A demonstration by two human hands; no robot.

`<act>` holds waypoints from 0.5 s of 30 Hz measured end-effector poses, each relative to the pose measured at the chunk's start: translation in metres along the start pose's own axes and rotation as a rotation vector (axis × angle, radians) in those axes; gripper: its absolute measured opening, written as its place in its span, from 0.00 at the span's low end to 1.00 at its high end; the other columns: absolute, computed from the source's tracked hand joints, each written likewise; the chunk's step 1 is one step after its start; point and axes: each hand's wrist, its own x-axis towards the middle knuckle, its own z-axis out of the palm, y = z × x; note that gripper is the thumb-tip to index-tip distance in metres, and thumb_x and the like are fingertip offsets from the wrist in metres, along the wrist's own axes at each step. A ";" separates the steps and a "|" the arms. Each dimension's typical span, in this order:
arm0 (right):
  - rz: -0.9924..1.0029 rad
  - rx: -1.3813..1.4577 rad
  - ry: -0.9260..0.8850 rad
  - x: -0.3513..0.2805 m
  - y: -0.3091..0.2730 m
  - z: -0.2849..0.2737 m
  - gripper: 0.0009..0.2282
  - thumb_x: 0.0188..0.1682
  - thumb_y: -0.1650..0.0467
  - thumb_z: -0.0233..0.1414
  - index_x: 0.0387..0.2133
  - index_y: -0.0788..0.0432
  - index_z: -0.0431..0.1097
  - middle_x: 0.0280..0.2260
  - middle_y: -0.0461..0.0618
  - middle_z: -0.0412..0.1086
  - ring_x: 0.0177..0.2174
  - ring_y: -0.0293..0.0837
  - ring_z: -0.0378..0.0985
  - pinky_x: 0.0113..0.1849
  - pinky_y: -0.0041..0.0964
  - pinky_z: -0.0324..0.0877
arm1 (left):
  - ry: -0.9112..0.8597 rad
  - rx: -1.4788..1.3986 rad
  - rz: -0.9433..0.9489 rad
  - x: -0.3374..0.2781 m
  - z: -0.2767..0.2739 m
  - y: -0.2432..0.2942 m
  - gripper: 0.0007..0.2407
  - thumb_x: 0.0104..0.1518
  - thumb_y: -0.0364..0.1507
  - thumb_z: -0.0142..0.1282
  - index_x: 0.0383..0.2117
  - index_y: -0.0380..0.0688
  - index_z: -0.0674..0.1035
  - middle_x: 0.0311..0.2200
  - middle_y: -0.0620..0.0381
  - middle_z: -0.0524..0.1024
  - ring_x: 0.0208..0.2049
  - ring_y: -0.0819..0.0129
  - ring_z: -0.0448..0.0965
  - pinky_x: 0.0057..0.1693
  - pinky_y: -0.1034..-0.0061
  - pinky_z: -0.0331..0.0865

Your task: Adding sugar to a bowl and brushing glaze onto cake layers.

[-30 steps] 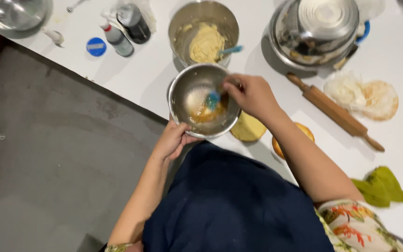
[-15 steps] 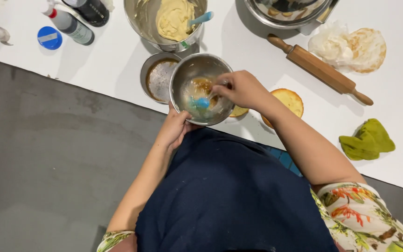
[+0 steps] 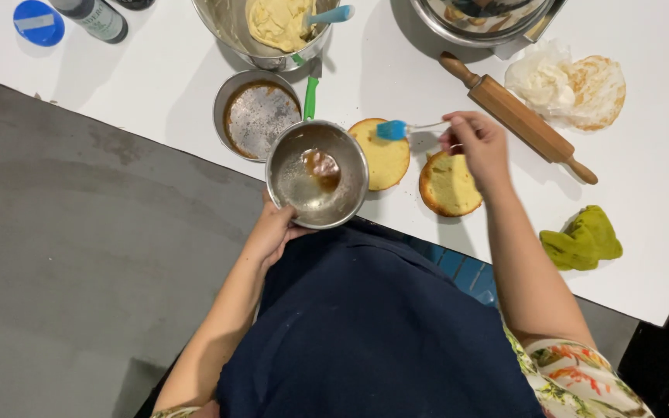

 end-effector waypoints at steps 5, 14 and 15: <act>0.117 -0.106 0.029 0.010 0.039 0.049 0.10 0.58 0.68 0.50 0.44 0.61 0.76 0.27 0.46 0.76 0.28 0.34 0.77 0.30 0.29 0.72 | -0.039 -0.066 0.029 -0.008 -0.017 -0.013 0.25 0.60 0.19 0.41 0.65 0.25 0.52 0.56 0.26 0.70 0.46 0.48 0.84 0.46 0.62 0.86; -0.337 -0.576 0.250 -0.013 0.031 0.038 0.06 0.58 0.72 0.54 0.42 0.65 0.76 0.31 0.54 0.78 0.30 0.38 0.80 0.34 0.32 0.75 | -0.049 -0.093 0.045 -0.012 -0.025 -0.015 0.22 0.62 0.20 0.42 0.63 0.18 0.59 0.54 0.24 0.73 0.46 0.49 0.84 0.47 0.63 0.86; -0.264 -0.556 0.245 -0.016 0.019 0.046 0.06 0.57 0.72 0.54 0.42 0.64 0.76 0.30 0.54 0.77 0.28 0.39 0.78 0.32 0.33 0.73 | 0.021 -0.043 0.032 -0.017 -0.015 -0.003 0.24 0.58 0.19 0.41 0.62 0.30 0.53 0.53 0.30 0.71 0.45 0.50 0.83 0.45 0.63 0.85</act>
